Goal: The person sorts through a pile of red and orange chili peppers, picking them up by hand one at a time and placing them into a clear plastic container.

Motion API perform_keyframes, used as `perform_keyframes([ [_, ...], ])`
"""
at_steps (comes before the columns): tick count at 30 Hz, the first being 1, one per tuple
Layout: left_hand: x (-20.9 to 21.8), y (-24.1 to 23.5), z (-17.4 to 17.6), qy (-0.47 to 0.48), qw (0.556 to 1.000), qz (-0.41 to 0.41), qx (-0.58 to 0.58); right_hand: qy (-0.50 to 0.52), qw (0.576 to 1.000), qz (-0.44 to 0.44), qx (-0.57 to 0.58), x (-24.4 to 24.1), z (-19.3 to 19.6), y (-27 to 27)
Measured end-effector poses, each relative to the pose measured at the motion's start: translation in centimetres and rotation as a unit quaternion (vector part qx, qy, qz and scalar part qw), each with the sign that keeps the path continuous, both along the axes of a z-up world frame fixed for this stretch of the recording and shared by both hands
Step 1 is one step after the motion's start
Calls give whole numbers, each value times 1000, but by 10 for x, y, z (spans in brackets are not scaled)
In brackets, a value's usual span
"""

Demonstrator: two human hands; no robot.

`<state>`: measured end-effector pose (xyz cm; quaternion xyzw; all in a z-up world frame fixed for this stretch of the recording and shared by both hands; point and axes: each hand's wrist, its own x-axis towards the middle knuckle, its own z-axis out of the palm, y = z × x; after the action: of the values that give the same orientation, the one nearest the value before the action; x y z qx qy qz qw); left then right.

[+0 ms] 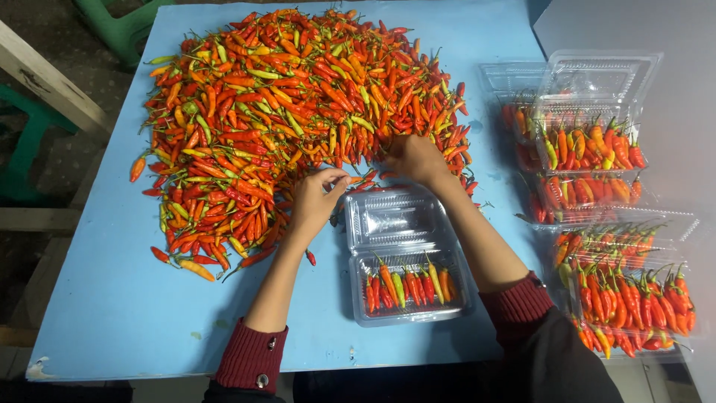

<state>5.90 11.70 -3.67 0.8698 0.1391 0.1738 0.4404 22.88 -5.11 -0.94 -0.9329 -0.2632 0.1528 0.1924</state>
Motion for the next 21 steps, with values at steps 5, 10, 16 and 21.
perform_keyframes([
  [5, -11, -9, 19, -13, 995, -33, -99, 40, 969, 6, 244, -18, 8, -38],
  [10, -36, -38, 59, -11, 979, -109, -174, 127, 921, 21, 367, -66, 49, -74],
  [16, -51, -61, 81, 80, 947, -257, -178, 148, 916, 113, 356, -105, 63, -106],
  [21, -56, -71, 80, 197, 911, -334, -139, 182, 931, 198, 245, -129, 78, -119],
])
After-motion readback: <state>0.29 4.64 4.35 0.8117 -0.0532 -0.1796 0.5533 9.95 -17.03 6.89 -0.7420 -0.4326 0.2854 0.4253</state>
